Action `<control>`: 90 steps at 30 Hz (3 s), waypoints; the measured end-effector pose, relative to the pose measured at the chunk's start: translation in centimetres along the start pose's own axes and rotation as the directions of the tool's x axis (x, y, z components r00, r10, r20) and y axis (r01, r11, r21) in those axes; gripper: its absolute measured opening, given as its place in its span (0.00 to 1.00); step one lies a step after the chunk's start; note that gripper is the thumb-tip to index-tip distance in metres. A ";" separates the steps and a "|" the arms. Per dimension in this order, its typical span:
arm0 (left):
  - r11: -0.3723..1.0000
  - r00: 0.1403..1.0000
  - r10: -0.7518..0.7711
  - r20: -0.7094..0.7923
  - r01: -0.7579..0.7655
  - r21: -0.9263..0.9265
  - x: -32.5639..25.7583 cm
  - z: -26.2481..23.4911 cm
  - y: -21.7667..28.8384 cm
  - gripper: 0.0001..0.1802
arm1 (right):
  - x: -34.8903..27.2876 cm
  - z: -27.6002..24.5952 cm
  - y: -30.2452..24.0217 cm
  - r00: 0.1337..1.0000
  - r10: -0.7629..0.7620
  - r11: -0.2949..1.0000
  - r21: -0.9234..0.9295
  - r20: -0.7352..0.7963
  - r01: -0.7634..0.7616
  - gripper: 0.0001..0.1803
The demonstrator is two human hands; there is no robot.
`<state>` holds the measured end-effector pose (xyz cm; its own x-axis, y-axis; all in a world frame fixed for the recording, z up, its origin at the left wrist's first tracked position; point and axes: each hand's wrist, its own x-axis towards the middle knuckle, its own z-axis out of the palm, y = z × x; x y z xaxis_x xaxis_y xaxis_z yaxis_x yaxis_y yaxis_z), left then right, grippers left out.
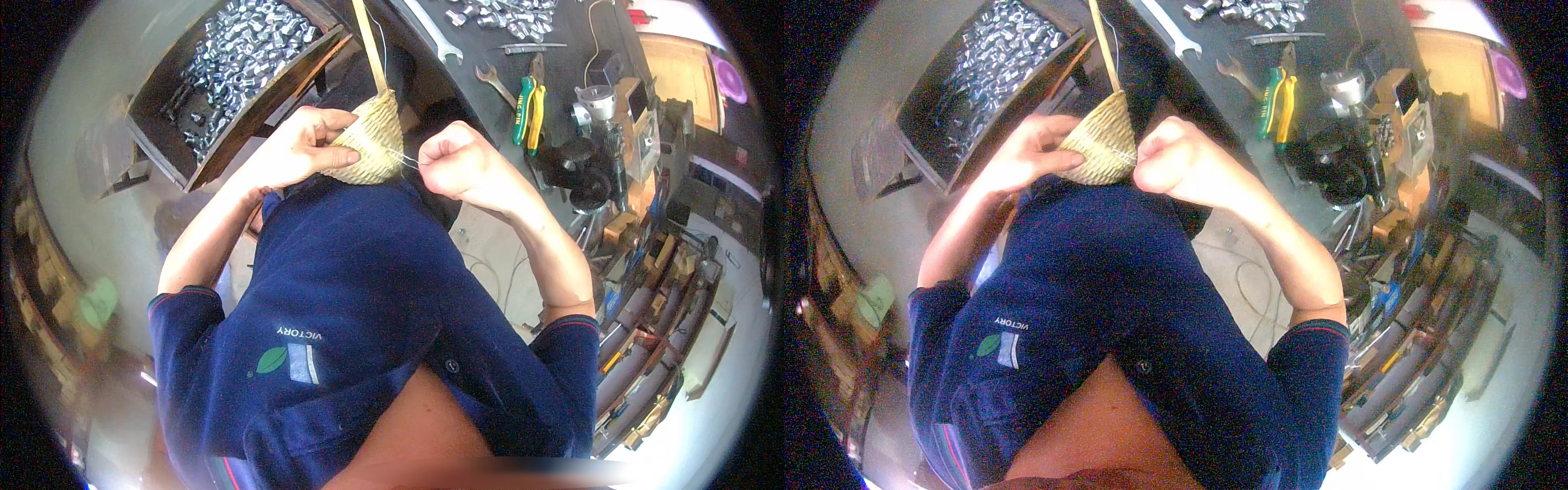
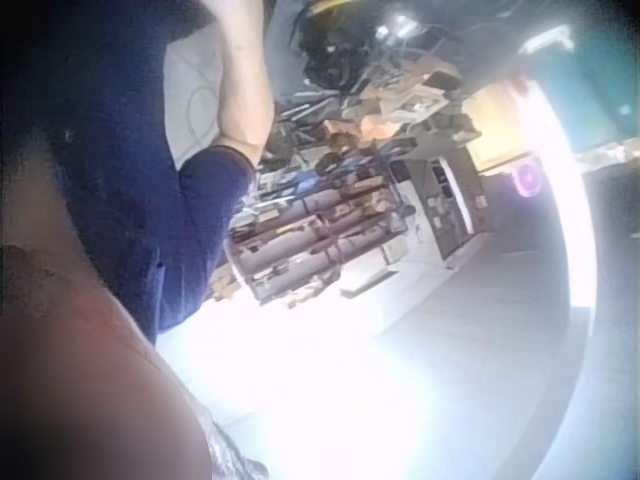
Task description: The person weaves a small basket using a thin strip of material and a wire frame. They repeatedly insert the strip through the frame, pull it tight, and trim excess with pliers. The basket gradually takes shape as the weaving progresses.
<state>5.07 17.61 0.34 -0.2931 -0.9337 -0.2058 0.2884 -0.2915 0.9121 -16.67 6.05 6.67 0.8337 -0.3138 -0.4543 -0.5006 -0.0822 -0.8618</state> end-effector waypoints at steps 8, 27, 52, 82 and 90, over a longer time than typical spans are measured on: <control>0.998 0.997 -0.061 -0.044 0.062 0.019 -0.3 -0.5 -0.2 0.20 | 0.2 0.5 -0.2 0.999 0.031 0.982 0.183 0.041 -0.038 0.07; 0.961 0.993 0.060 -0.100 -0.030 0.273 0.0 0.2 0.1 0.17 | 1.3 0.5 0.7 0.999 -0.006 0.989 0.148 -0.042 0.012 0.13; 0.969 0.965 0.106 -0.241 -0.046 0.243 0.3 1.3 -1.1 0.19 | 2.4 1.5 1.3 0.938 -0.022 0.999 0.024 -0.345 0.033 0.09; 0.862 0.890 0.265 -0.372 -0.046 0.504 0.7 1.8 -0.6 0.23 | 0.4 3.0 1.5 0.915 -0.284 0.957 -0.025 -0.287 0.289 0.14; 0.793 0.812 0.416 -0.410 -0.103 0.601 0.5 2.7 -0.2 0.15 | 0.4 3.3 1.6 0.937 -0.250 0.949 0.132 -0.242 0.288 0.18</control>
<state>2.36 17.73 0.98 0.2556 -0.9644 0.0670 -0.2887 -0.0100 0.9574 -16.34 8.87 4.41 0.8503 -0.5028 -0.1553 -0.2043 -0.0433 -0.9780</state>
